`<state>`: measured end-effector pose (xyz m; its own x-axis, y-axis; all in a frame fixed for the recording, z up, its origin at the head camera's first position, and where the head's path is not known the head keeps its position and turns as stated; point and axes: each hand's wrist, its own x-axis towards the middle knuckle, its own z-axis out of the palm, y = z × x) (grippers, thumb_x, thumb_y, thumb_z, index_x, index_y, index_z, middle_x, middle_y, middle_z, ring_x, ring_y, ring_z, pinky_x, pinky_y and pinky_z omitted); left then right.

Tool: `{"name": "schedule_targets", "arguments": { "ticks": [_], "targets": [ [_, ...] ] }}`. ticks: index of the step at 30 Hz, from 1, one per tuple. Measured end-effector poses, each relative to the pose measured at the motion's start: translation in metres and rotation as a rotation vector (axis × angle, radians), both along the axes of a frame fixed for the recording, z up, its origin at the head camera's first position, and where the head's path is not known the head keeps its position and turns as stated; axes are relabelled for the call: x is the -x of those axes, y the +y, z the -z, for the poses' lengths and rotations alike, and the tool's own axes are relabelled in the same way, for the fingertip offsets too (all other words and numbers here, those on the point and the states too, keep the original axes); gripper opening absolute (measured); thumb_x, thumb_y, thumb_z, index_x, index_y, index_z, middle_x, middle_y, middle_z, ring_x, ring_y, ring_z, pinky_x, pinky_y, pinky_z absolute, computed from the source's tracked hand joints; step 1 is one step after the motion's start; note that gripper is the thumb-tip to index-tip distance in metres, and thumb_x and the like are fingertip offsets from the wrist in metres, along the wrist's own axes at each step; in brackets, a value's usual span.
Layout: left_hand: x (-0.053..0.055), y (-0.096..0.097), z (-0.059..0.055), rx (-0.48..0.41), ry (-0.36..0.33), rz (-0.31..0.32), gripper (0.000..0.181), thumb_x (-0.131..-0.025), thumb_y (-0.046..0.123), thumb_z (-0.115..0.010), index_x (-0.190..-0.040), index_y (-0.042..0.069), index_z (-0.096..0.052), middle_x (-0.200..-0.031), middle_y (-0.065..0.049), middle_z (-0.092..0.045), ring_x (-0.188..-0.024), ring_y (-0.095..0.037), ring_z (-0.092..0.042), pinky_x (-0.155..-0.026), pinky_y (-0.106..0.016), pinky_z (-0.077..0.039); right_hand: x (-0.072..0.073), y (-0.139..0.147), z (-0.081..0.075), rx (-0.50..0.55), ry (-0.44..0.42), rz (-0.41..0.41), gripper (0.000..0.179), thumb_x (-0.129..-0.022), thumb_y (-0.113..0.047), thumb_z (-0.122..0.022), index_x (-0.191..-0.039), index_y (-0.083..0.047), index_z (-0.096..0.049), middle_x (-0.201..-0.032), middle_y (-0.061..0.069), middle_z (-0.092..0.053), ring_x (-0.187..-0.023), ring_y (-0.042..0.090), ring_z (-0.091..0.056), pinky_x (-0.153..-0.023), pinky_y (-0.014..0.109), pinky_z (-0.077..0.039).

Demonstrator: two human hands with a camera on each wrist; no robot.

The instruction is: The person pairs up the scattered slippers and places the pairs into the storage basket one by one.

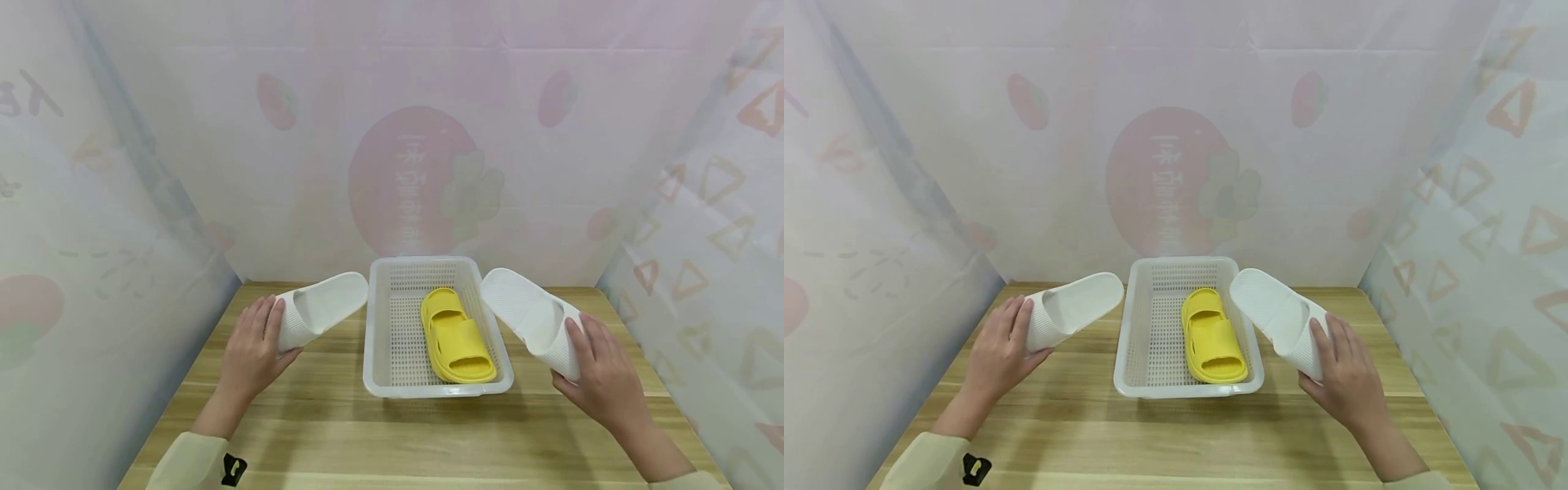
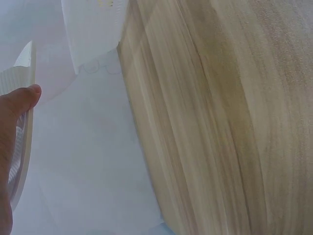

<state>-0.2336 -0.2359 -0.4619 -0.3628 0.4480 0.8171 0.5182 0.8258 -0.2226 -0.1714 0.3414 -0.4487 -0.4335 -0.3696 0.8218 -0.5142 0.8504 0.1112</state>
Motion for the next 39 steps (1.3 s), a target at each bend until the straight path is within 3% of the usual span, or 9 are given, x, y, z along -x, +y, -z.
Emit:
{"name": "schedule_targets", "arguments": {
  "ticks": [4,8,13,26,32,39],
  "targets": [
    [0.000,0.002,-0.005,0.011,0.009,0.020,0.104,-0.045,0.026,-0.092,-0.132,-0.011,-0.050,-0.127,-0.032,-0.054,-0.112,-0.050,-0.054,-0.087,-0.065,-0.044,0.001,-0.003,-0.005,-0.009,0.021,-0.023,0.070,-0.085,-0.046,-0.044,-0.128,0.009,-0.053,-0.125,0.033,-0.052,-0.108,0.051,-0.051,-0.102,0.052,-0.038],
    [0.001,0.005,-0.010,0.011,0.013,0.064,0.093,-0.055,0.027,-0.084,-0.133,-0.010,-0.050,-0.130,-0.031,-0.052,-0.113,-0.050,-0.053,-0.089,-0.065,-0.043,0.002,-0.007,-0.011,-0.018,0.048,-0.061,0.069,-0.085,-0.045,-0.046,-0.126,0.009,-0.054,-0.124,0.034,-0.053,-0.106,0.052,-0.052,-0.108,0.045,-0.033],
    [0.000,0.011,-0.015,0.018,0.005,0.105,0.087,-0.062,0.032,-0.076,-0.134,-0.010,-0.049,-0.131,-0.031,-0.052,-0.115,-0.050,-0.052,-0.089,-0.066,-0.043,0.003,-0.010,-0.017,-0.037,0.064,-0.092,0.066,-0.086,-0.045,-0.047,-0.124,0.009,-0.055,-0.123,0.034,-0.053,-0.104,0.052,-0.052,-0.103,0.047,-0.035],
    [-0.001,0.027,-0.023,0.059,-0.020,0.185,0.095,-0.055,0.029,-0.086,-0.133,-0.010,-0.049,-0.132,-0.031,-0.051,-0.117,-0.050,-0.051,-0.089,-0.064,-0.044,0.007,-0.019,-0.025,-0.100,0.056,-0.197,0.064,-0.087,-0.041,-0.046,-0.124,0.011,-0.055,-0.124,0.034,-0.054,-0.108,0.052,-0.051,-0.113,0.040,-0.025],
    [0.000,0.034,-0.024,0.090,-0.028,0.214,0.105,-0.049,0.032,-0.094,-0.134,-0.010,-0.049,-0.132,-0.030,-0.051,-0.118,-0.048,-0.051,-0.089,-0.063,-0.046,0.009,-0.025,-0.028,-0.137,0.061,-0.251,0.061,-0.086,-0.036,-0.045,-0.125,0.010,-0.055,-0.124,0.034,-0.054,-0.108,0.052,-0.051,-0.111,0.044,-0.027],
    [-0.001,0.044,-0.026,0.115,-0.053,0.253,0.105,-0.051,0.035,-0.092,-0.135,-0.010,-0.048,-0.133,-0.029,-0.051,-0.119,-0.047,-0.051,-0.091,-0.061,-0.045,0.010,-0.029,-0.031,-0.173,0.064,-0.281,0.059,-0.087,-0.034,-0.045,-0.125,0.009,-0.055,-0.125,0.035,-0.053,-0.108,0.052,-0.051,-0.109,0.048,-0.028]
  ]
}}
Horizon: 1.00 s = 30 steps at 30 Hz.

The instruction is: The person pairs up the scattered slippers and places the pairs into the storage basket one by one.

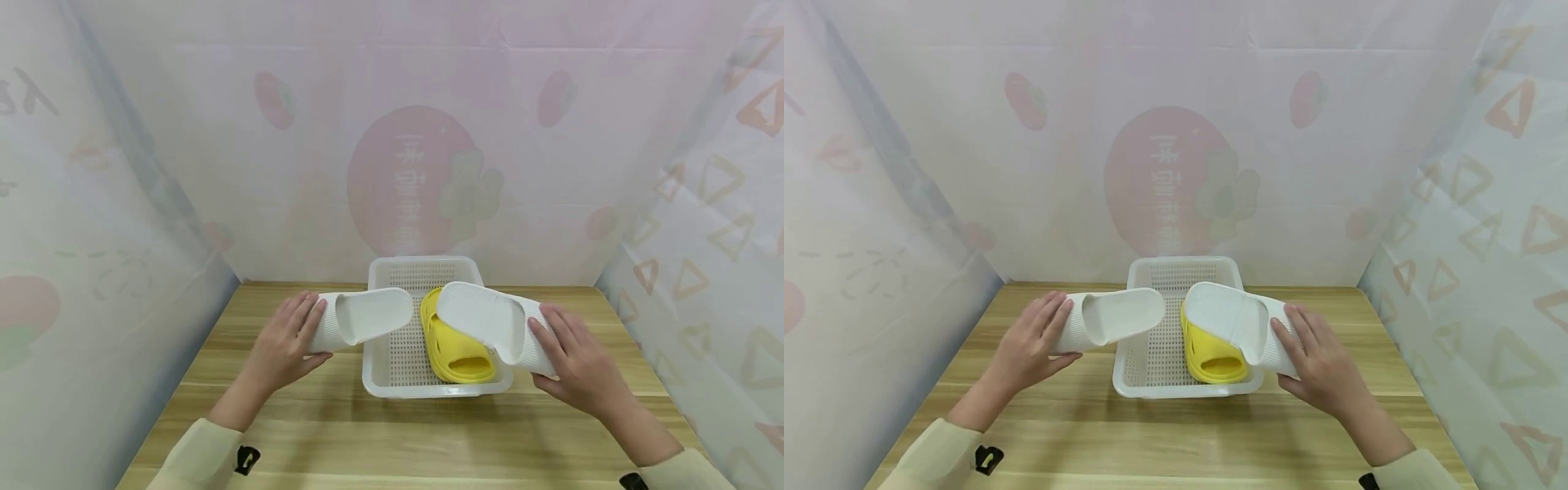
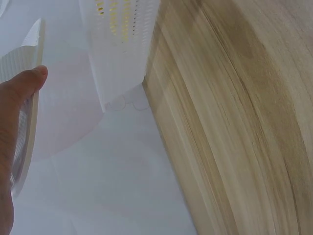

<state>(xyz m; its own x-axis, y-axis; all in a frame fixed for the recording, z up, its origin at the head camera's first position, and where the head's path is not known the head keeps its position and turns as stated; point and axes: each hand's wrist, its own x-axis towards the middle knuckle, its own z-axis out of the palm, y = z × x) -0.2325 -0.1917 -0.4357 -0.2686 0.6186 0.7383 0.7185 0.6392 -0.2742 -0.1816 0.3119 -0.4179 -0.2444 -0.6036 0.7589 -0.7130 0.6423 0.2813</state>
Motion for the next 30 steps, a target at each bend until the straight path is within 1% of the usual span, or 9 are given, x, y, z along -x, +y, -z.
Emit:
{"name": "schedule_targets", "arguments": {
  "ticks": [3,8,10,18,24,26,30],
  "targets": [
    [-0.001,0.004,-0.002,0.011,-0.005,0.007,0.106,-0.050,0.037,-0.092,-0.135,-0.010,-0.048,-0.133,-0.029,-0.051,-0.120,-0.046,-0.051,-0.092,-0.060,-0.045,-0.001,-0.002,-0.001,-0.021,-0.009,0.008,0.059,-0.088,-0.035,-0.043,-0.126,0.009,-0.055,-0.127,0.034,-0.052,-0.109,0.052,-0.051,-0.108,0.048,-0.029],
    [-0.002,0.009,-0.003,0.042,-0.020,0.002,0.108,-0.051,0.039,-0.093,-0.135,-0.009,-0.048,-0.133,-0.029,-0.051,-0.120,-0.045,-0.050,-0.095,-0.059,-0.044,-0.002,-0.005,-0.002,-0.055,-0.010,0.021,0.059,-0.090,-0.037,-0.042,-0.127,0.007,-0.055,-0.130,0.033,-0.051,-0.112,0.051,-0.051,-0.098,0.052,-0.035],
    [-0.003,0.012,-0.004,0.056,-0.021,-0.001,0.107,-0.051,0.041,-0.093,-0.135,-0.009,-0.048,-0.132,-0.029,-0.052,-0.120,-0.045,-0.050,-0.095,-0.058,-0.044,-0.002,-0.007,-0.003,-0.062,-0.002,0.017,0.059,-0.089,-0.037,-0.042,-0.128,0.006,-0.055,-0.130,0.033,-0.051,-0.112,0.050,-0.051,-0.096,0.053,-0.036],
    [-0.004,0.021,-0.005,0.089,-0.027,0.001,0.104,-0.054,0.044,-0.092,-0.134,-0.008,-0.050,-0.131,-0.028,-0.053,-0.120,-0.044,-0.051,-0.095,-0.058,-0.044,-0.001,-0.014,-0.006,-0.103,0.014,0.002,0.057,-0.091,-0.036,-0.040,-0.129,0.005,-0.055,-0.132,0.030,-0.052,-0.115,0.048,-0.051,-0.100,0.052,-0.035],
    [-0.007,0.027,-0.005,0.095,-0.032,0.020,0.104,-0.053,0.044,-0.092,-0.133,-0.008,-0.050,-0.130,-0.028,-0.053,-0.119,-0.045,-0.051,-0.096,-0.057,-0.043,-0.001,-0.019,-0.006,-0.136,-0.003,-0.007,0.059,-0.087,-0.035,-0.043,-0.130,0.004,-0.054,-0.134,0.030,-0.050,-0.118,0.047,-0.050,-0.107,0.050,-0.031],
    [-0.007,0.029,-0.005,0.101,-0.035,0.022,0.104,-0.053,0.043,-0.092,-0.133,-0.008,-0.050,-0.131,-0.028,-0.053,-0.119,-0.044,-0.051,-0.098,-0.057,-0.042,-0.002,-0.020,-0.006,-0.139,-0.007,-0.012,0.060,-0.087,-0.035,-0.044,-0.131,0.004,-0.054,-0.134,0.030,-0.050,-0.119,0.047,-0.050,-0.107,0.051,-0.031],
    [-0.009,0.032,-0.005,0.108,-0.039,0.021,0.105,-0.054,0.044,-0.092,-0.135,-0.007,-0.049,-0.133,-0.027,-0.052,-0.121,-0.043,-0.050,-0.100,-0.057,-0.041,-0.003,-0.024,-0.004,-0.139,-0.008,-0.021,0.057,-0.091,-0.037,-0.042,-0.130,0.003,-0.054,-0.134,0.029,-0.051,-0.118,0.047,-0.051,-0.105,0.052,-0.033]
  ]
}}
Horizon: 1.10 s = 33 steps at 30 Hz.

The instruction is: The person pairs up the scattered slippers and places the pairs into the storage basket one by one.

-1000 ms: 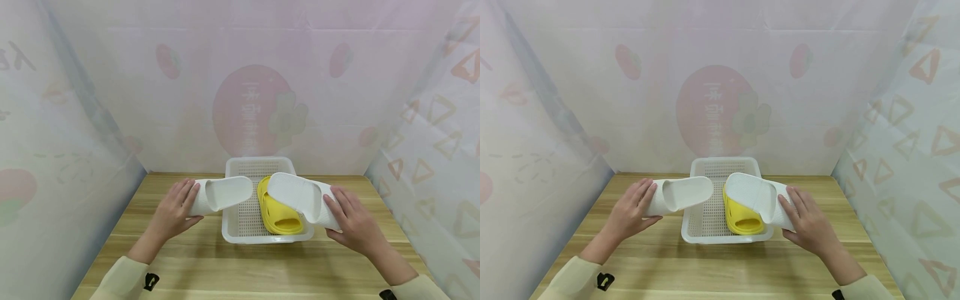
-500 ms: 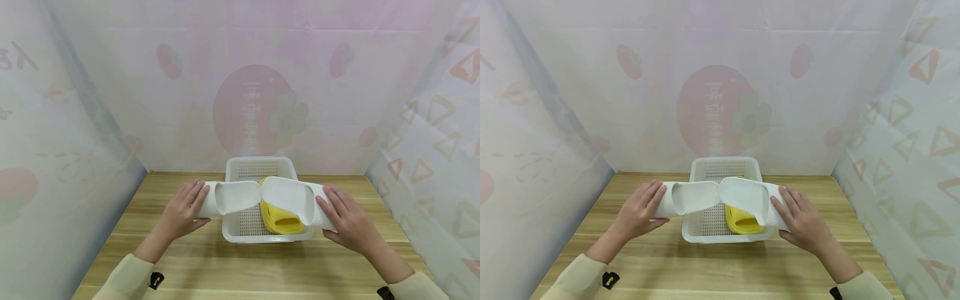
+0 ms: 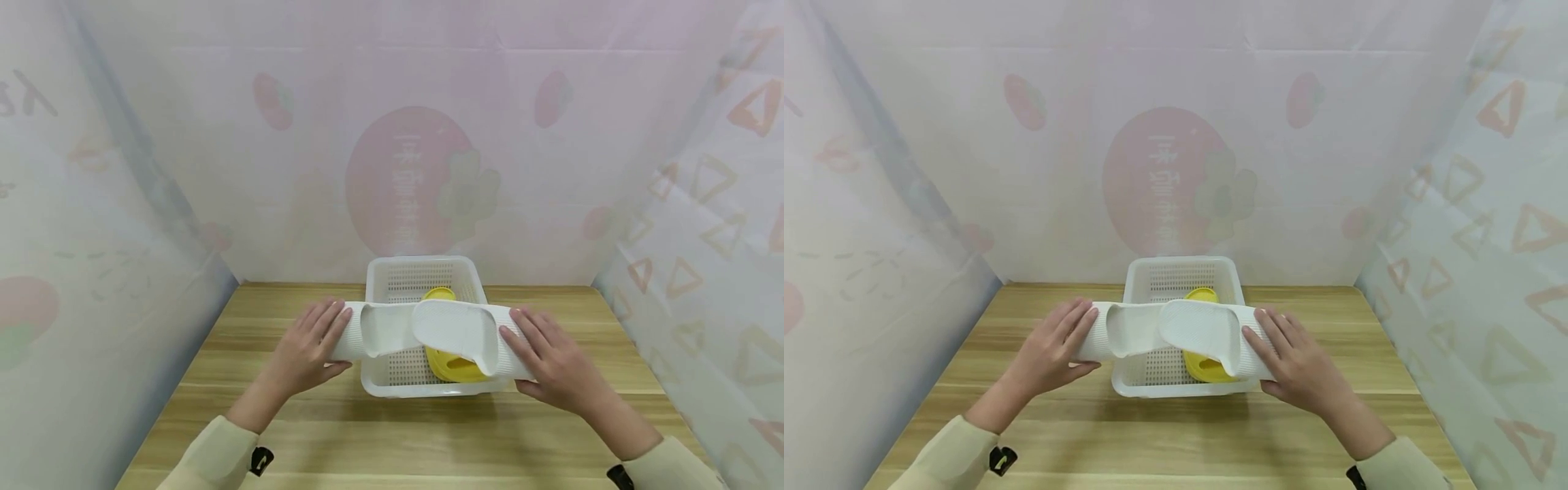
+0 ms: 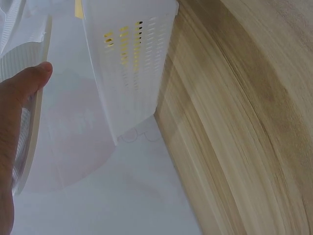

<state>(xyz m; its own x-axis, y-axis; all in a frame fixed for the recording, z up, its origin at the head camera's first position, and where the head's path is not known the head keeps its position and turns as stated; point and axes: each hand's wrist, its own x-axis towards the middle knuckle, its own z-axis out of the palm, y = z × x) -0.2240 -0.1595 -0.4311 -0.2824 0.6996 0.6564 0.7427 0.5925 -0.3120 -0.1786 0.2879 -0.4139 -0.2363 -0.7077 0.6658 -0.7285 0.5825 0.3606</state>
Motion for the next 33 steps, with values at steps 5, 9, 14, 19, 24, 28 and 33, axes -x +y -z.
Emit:
{"name": "schedule_targets", "arguments": {
  "ticks": [5,9,14,19,24,28,33],
  "targets": [
    [-0.002,0.004,0.001,-0.006,-0.004,0.011,0.104,-0.056,0.045,-0.091,-0.135,-0.007,-0.049,-0.134,-0.026,-0.051,-0.122,-0.043,-0.050,-0.101,-0.056,-0.040,0.000,-0.004,0.000,-0.003,-0.008,-0.017,0.056,-0.093,-0.037,-0.041,-0.130,0.003,-0.054,-0.134,0.029,-0.051,-0.118,0.047,-0.051,-0.107,0.051,-0.031],
    [-0.003,0.009,0.000,-0.011,-0.002,0.031,0.103,-0.057,0.046,-0.090,-0.135,-0.007,-0.049,-0.133,-0.027,-0.052,-0.121,-0.043,-0.050,-0.101,-0.056,-0.040,0.000,-0.007,0.001,-0.011,-0.014,-0.024,0.056,-0.090,-0.034,-0.041,-0.131,0.003,-0.054,-0.135,0.029,-0.050,-0.119,0.046,-0.051,-0.107,0.050,-0.031],
    [-0.005,0.015,0.000,-0.003,-0.007,0.039,0.101,-0.059,0.048,-0.089,-0.135,-0.007,-0.049,-0.133,-0.026,-0.052,-0.121,-0.043,-0.050,-0.102,-0.055,-0.040,-0.002,-0.010,0.003,-0.029,-0.018,-0.027,0.055,-0.092,-0.033,-0.038,-0.131,0.001,-0.054,-0.135,0.028,-0.050,-0.119,0.045,-0.051,-0.112,0.048,-0.027],
    [-0.006,0.018,0.002,-0.015,-0.009,0.059,0.102,-0.058,0.047,-0.089,-0.135,-0.008,-0.049,-0.133,-0.027,-0.052,-0.122,-0.043,-0.050,-0.102,-0.055,-0.039,-0.003,-0.013,0.003,-0.032,-0.031,-0.030,0.055,-0.092,-0.033,-0.037,-0.132,0.001,-0.053,-0.136,0.028,-0.050,-0.120,0.045,-0.051,-0.114,0.047,-0.023],
    [-0.006,0.020,0.003,-0.016,-0.003,0.074,0.103,-0.058,0.047,-0.089,-0.134,-0.008,-0.049,-0.133,-0.026,-0.052,-0.123,-0.042,-0.050,-0.102,-0.054,-0.040,-0.002,-0.016,0.002,-0.033,-0.045,-0.036,0.056,-0.090,-0.033,-0.039,-0.133,0.001,-0.053,-0.137,0.028,-0.049,-0.120,0.045,-0.050,-0.114,0.046,-0.022],
    [-0.006,0.023,0.003,-0.011,0.000,0.080,0.103,-0.057,0.047,-0.089,-0.134,-0.008,-0.049,-0.134,-0.026,-0.052,-0.123,-0.041,-0.049,-0.101,-0.053,-0.041,-0.002,-0.018,0.002,-0.038,-0.050,-0.040,0.057,-0.086,-0.031,-0.043,-0.133,0.001,-0.053,-0.137,0.027,-0.049,-0.121,0.045,-0.050,-0.114,0.046,-0.023],
    [-0.007,0.026,0.002,-0.009,-0.003,0.081,0.103,-0.057,0.048,-0.090,-0.135,-0.007,-0.049,-0.134,-0.026,-0.052,-0.124,-0.041,-0.049,-0.102,-0.053,-0.040,0.000,-0.022,0.003,-0.046,-0.048,-0.044,0.061,-0.081,-0.030,-0.046,-0.133,0.000,-0.052,-0.138,0.027,-0.049,-0.121,0.044,-0.050,-0.112,0.047,-0.027]
  ]
}}
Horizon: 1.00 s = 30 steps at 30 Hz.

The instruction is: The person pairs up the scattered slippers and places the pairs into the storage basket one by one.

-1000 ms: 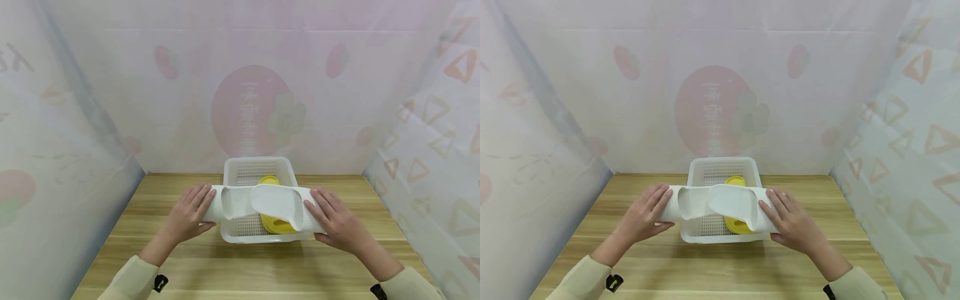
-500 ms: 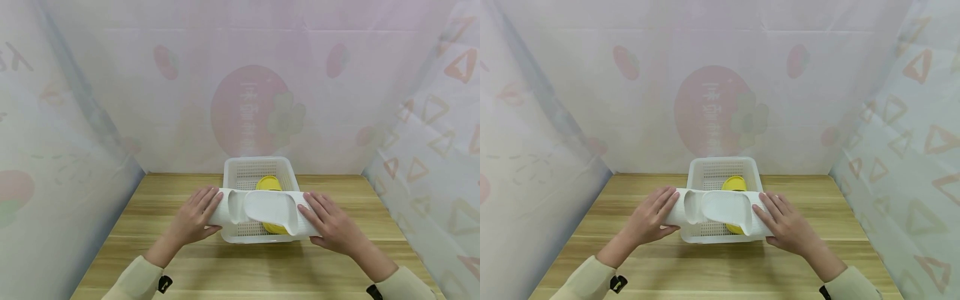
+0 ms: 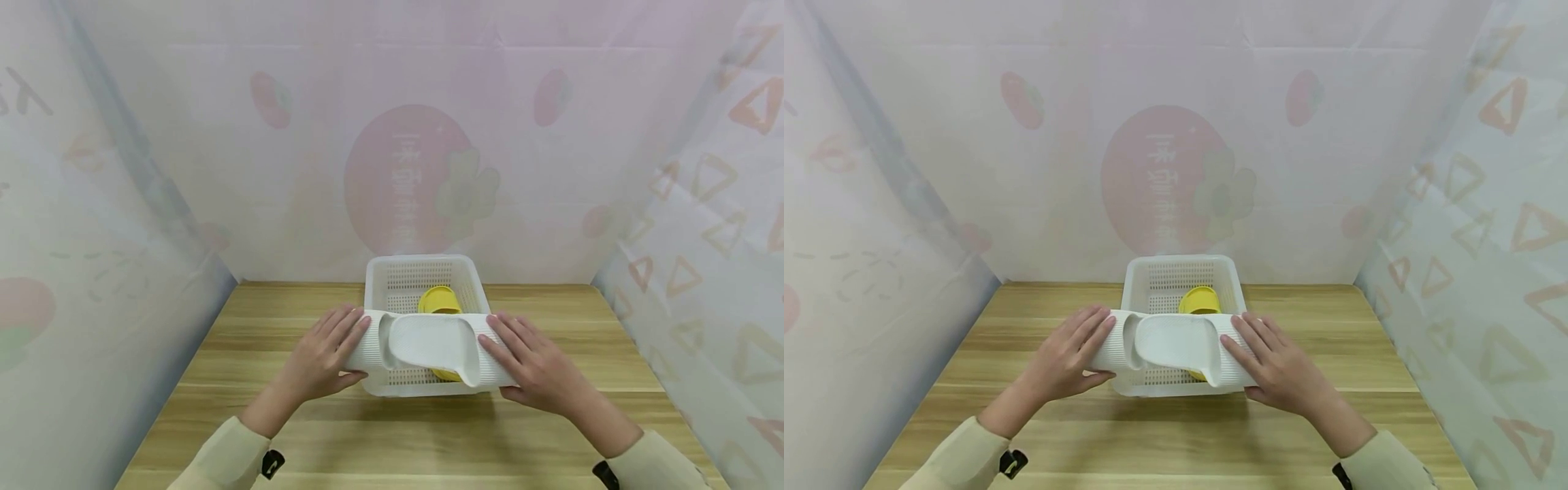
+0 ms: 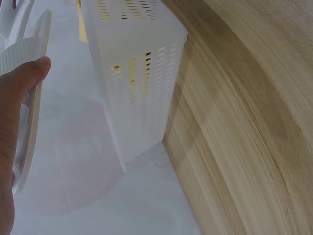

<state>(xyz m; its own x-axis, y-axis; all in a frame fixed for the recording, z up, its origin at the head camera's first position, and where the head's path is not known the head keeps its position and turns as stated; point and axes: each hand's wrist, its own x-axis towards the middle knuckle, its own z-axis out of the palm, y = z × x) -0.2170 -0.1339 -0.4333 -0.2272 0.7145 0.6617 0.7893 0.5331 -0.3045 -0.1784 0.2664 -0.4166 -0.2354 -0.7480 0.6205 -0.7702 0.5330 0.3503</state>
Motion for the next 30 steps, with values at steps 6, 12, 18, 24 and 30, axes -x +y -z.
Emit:
{"name": "schedule_targets", "arguments": {
  "ticks": [6,12,18,24,30],
  "targets": [
    [0.000,0.003,-0.001,-0.002,-0.001,0.010,0.104,-0.056,0.048,-0.090,-0.135,-0.007,-0.049,-0.135,-0.025,-0.051,-0.124,-0.041,-0.049,-0.103,-0.052,-0.040,0.001,-0.003,0.000,0.000,0.001,-0.016,0.063,-0.078,-0.029,-0.047,-0.134,0.001,-0.052,-0.137,0.027,-0.049,-0.121,0.044,-0.050,-0.114,0.045,-0.022],
    [0.000,0.006,-0.001,0.003,-0.007,0.021,0.102,-0.058,0.047,-0.088,-0.135,-0.007,-0.048,-0.136,-0.025,-0.050,-0.124,-0.041,-0.049,-0.102,-0.053,-0.040,0.001,-0.005,0.001,0.001,0.001,-0.025,0.063,-0.079,-0.029,-0.047,-0.134,0.000,-0.052,-0.137,0.027,-0.049,-0.121,0.044,-0.051,-0.113,0.046,-0.025],
    [-0.002,0.008,-0.003,0.009,-0.005,0.021,0.100,-0.060,0.048,-0.087,-0.134,-0.007,-0.049,-0.136,-0.025,-0.050,-0.125,-0.041,-0.048,-0.103,-0.053,-0.039,0.001,-0.006,0.000,-0.008,-0.004,-0.021,0.065,-0.077,-0.030,-0.050,-0.135,0.000,-0.052,-0.138,0.027,-0.048,-0.122,0.043,-0.050,-0.114,0.045,-0.022],
    [-0.002,0.011,-0.004,0.007,-0.015,0.020,0.101,-0.059,0.048,-0.088,-0.134,-0.007,-0.049,-0.136,-0.025,-0.050,-0.125,-0.041,-0.048,-0.104,-0.052,-0.038,0.001,-0.007,-0.001,-0.026,-0.006,-0.009,0.064,-0.079,-0.030,-0.050,-0.135,0.000,-0.051,-0.139,0.027,-0.048,-0.123,0.043,-0.050,-0.113,0.046,-0.025],
    [-0.003,0.013,-0.003,0.011,-0.030,0.020,0.099,-0.061,0.049,-0.086,-0.134,-0.007,-0.049,-0.136,-0.025,-0.051,-0.125,-0.040,-0.048,-0.103,-0.052,-0.040,0.002,-0.009,-0.001,-0.020,-0.008,-0.010,0.062,-0.081,-0.031,-0.046,-0.134,0.000,-0.052,-0.138,0.026,-0.049,-0.123,0.043,-0.050,-0.111,0.047,-0.029]
  ]
}}
